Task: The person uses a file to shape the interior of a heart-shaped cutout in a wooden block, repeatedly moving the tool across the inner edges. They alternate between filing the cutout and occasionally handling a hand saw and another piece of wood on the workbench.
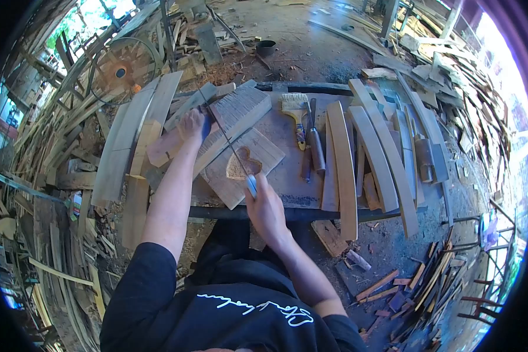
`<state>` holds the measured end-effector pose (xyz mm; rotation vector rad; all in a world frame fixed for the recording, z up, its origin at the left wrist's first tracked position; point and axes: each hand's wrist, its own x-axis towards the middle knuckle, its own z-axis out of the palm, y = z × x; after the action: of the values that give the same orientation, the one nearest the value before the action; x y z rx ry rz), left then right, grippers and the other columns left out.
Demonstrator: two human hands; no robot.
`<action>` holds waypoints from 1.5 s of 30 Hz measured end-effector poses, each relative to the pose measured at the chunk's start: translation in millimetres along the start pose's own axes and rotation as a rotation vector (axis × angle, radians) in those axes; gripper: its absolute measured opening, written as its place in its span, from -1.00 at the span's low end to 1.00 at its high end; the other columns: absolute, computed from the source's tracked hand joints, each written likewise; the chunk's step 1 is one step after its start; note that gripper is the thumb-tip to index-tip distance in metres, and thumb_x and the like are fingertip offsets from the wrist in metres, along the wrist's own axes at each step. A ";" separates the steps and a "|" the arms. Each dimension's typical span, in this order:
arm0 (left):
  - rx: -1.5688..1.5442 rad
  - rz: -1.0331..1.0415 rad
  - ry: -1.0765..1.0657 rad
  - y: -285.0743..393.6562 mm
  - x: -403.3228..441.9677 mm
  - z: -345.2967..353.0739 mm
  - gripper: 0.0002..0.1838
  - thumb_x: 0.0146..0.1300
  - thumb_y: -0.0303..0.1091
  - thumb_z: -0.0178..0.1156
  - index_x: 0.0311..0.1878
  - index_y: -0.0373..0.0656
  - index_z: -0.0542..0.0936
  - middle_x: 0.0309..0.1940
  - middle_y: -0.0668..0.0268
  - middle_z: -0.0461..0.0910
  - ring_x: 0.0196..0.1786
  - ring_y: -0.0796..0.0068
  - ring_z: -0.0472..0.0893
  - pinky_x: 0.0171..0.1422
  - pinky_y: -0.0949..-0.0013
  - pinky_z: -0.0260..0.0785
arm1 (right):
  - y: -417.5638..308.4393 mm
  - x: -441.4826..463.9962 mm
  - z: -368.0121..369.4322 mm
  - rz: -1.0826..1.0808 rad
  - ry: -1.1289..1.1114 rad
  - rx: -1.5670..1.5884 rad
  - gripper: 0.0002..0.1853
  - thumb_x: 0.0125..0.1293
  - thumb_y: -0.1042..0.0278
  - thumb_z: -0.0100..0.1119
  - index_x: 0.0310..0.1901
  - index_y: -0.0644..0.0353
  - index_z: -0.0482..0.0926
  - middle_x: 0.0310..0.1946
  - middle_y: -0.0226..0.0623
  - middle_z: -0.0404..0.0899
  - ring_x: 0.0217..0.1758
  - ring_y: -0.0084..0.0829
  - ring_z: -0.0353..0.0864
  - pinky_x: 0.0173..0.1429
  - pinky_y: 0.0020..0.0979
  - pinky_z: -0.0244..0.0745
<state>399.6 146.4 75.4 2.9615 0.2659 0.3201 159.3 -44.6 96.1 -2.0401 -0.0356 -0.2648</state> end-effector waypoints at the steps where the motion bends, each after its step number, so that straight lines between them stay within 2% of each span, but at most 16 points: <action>1: 0.026 0.033 0.004 -0.9 0.5 -1.5 -0.57 0.45 -0.07 -0.23 0.09 0.03 0.58 0.11 0.28 0.63 0.33 0.30 0.47 0.55 -0.20 -0.04 | -0.9 25.9 16.0 0.006 0.005 -0.056 -0.76 0.37 0.41 0.19 -0.09 0.25 0.32 -0.34 0.21 0.57 -0.22 0.25 0.59 -0.21 0.08 0.45; 4: -0.010 -0.119 -0.027 3.6 11.8 -6.3 -0.56 0.44 -0.03 -0.21 0.08 0.04 0.61 0.12 0.28 0.62 0.33 0.30 0.47 0.52 -0.18 0.00 | 1.0 45.0 20.3 -0.028 0.025 -0.063 -0.74 0.36 0.40 0.20 -0.11 0.26 0.31 -0.37 0.19 0.56 -0.23 0.25 0.59 -0.22 0.07 0.45; 7: -0.078 0.003 0.139 5.5 1.3 1.0 -0.40 0.45 0.12 -0.22 0.12 -0.11 0.64 0.22 0.13 0.58 0.36 0.14 0.46 0.47 -0.10 0.10 | 5.5 21.9 15.1 -0.127 0.035 -0.030 -0.72 0.36 0.37 0.21 -0.10 0.26 0.30 -0.39 0.15 0.55 -0.27 0.25 0.58 -0.22 0.08 0.45; 10: -0.023 -0.047 -0.083 14.4 6.1 -28.6 -0.40 0.44 0.13 -0.19 0.08 -0.14 0.66 0.17 0.08 0.60 0.30 0.07 0.51 0.47 -0.09 0.10 | 1.8 -1.0 0.4 -0.076 -0.006 -0.061 -0.71 0.36 0.37 0.21 -0.08 0.25 0.30 -0.32 0.14 0.53 -0.27 0.21 0.58 -0.23 0.06 0.47; 13: 0.026 -0.031 0.057 4.9 5.6 -5.1 -0.55 0.42 -0.04 -0.18 0.01 -0.01 0.66 0.10 0.21 0.63 0.28 0.21 0.51 0.47 -0.13 0.08 | -2.2 5.6 12.8 -0.002 0.040 -0.107 -0.76 0.35 0.41 0.23 -0.12 0.26 0.35 -0.35 0.17 0.57 -0.18 0.27 0.57 -0.20 0.03 0.45; 17: -0.042 -0.092 -0.074 0.4 19.6 -4.2 -0.53 0.43 -0.01 -0.18 -0.01 -0.07 0.65 0.09 0.21 0.64 0.27 0.19 0.50 0.46 -0.15 0.07 | -4.0 31.6 0.8 0.055 0.041 -0.034 -0.75 0.36 0.39 0.23 -0.12 0.27 0.35 -0.39 0.18 0.58 -0.20 0.29 0.57 -0.21 0.03 0.45; 23: -0.069 0.133 -0.033 -22.4 10.0 -2.7 -0.40 0.42 0.06 -0.15 0.33 -0.14 0.46 0.34 0.01 0.44 0.46 0.03 0.32 0.55 -0.18 -0.07 | 3.5 20.9 9.7 -0.042 0.025 -0.042 -0.73 0.36 0.36 0.20 -0.10 0.21 0.29 -0.39 0.18 0.57 -0.26 0.25 0.60 -0.22 0.12 0.47; 25: -0.188 0.297 -0.143 -48.7 24.5 6.1 -0.36 0.33 0.09 0.05 0.29 -0.23 0.46 0.25 -0.10 0.50 0.34 -0.08 0.44 0.42 0.12 0.24 | 0.4 12.3 11.2 0.035 0.014 -0.027 -0.73 0.36 0.37 0.22 -0.11 0.24 0.32 -0.36 0.18 0.56 -0.19 0.27 0.55 -0.19 0.07 0.43; 26: -0.401 0.285 -0.299 -57.1 26.3 -1.4 -0.24 0.18 0.01 0.26 0.31 -0.36 0.40 0.28 -0.20 0.44 0.35 -0.12 0.42 0.44 0.20 0.23 | 0.2 7.0 13.1 0.025 0.014 -0.026 -0.74 0.36 0.36 0.21 -0.11 0.23 0.31 -0.36 0.16 0.55 -0.20 0.26 0.56 -0.18 0.07 0.43; 29: -0.068 0.355 -0.437 -54.4 19.4 -15.2 -0.17 0.05 -0.14 0.40 0.30 -0.48 0.36 0.27 -0.28 0.42 0.35 -0.08 0.44 0.44 0.22 0.25 | -6.4 -9.1 15.6 -0.002 0.016 -0.053 -0.74 0.36 0.36 0.19 -0.06 0.19 0.32 -0.33 0.10 0.54 -0.21 0.20 0.57 -0.17 0.07 0.45; 33: 0.136 0.547 -0.442 -46.0 34.8 12.4 -0.09 -0.07 -0.23 0.45 0.41 -0.25 0.34 0.29 -0.05 0.48 0.32 0.09 0.49 0.35 0.24 0.35 | -3.9 -14.6 15.8 0.005 -0.004 -0.061 -0.72 0.36 0.35 0.19 0.01 0.17 0.35 -0.32 0.04 0.51 -0.23 0.16 0.58 -0.17 0.06 0.48; 34: 0.031 0.384 -0.433 -86.8 72.5 81.2 -0.13 -0.06 -0.26 0.43 0.41 -0.16 0.36 0.30 0.02 0.48 0.32 0.13 0.49 0.32 0.23 0.38 | -4.1 -15.0 13.5 -0.011 -0.009 -0.055 -0.72 0.36 0.36 0.19 0.00 0.17 0.35 -0.32 0.04 0.51 -0.23 0.16 0.58 -0.17 0.05 0.48; 37: 0.099 0.341 -0.611 -39.8 45.0 23.9 -0.18 -0.01 -0.29 0.38 0.40 -0.18 0.38 0.31 0.01 0.47 0.34 0.13 0.48 0.32 0.24 0.37 | -6.6 -26.2 -0.7 0.007 -0.047 -0.050 -0.73 0.35 0.38 0.19 -0.01 0.19 0.36 -0.32 0.04 0.51 -0.23 0.15 0.58 -0.18 0.03 0.49; 39: 0.219 0.352 -0.558 -71.2 67.9 78.2 -0.16 0.00 -0.26 0.36 0.42 -0.20 0.35 0.27 0.03 0.51 0.30 0.20 0.50 0.31 0.26 0.38 | -10.5 -30.6 -9.5 0.031 -0.076 -0.051 -0.73 0.35 0.39 0.19 -0.01 0.19 0.36 -0.32 0.04 0.51 -0.23 0.15 0.58 -0.18 0.02 0.50; 41: 0.065 0.519 -0.133 -106.0 86.8 133.4 -0.17 0.07 -0.20 0.36 0.42 -0.25 0.33 0.22 0.01 0.55 0.24 0.15 0.52 0.28 0.22 0.40 | -13.1 -30.5 -14.3 0.038 -0.102 -0.095 -0.70 0.27 0.45 0.22 -0.06 0.23 0.32 -0.33 0.06 0.51 -0.24 0.12 0.61 -0.16 0.02 0.55; 45: 0.328 0.744 0.187 -92.8 64.6 91.1 -0.43 0.24 -0.29 0.27 0.30 -0.26 0.42 0.04 0.06 0.62 0.04 0.17 0.61 0.02 0.18 0.53 | -18.7 -13.1 -12.4 0.040 -0.042 -0.108 -0.72 0.28 0.44 0.21 -0.08 0.23 0.32 -0.35 0.06 0.51 -0.25 0.13 0.62 -0.18 0.02 0.55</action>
<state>467.4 237.1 -15.4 3.2276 -0.8675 0.6898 141.8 -45.6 115.3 -2.1515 -0.0068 -0.2025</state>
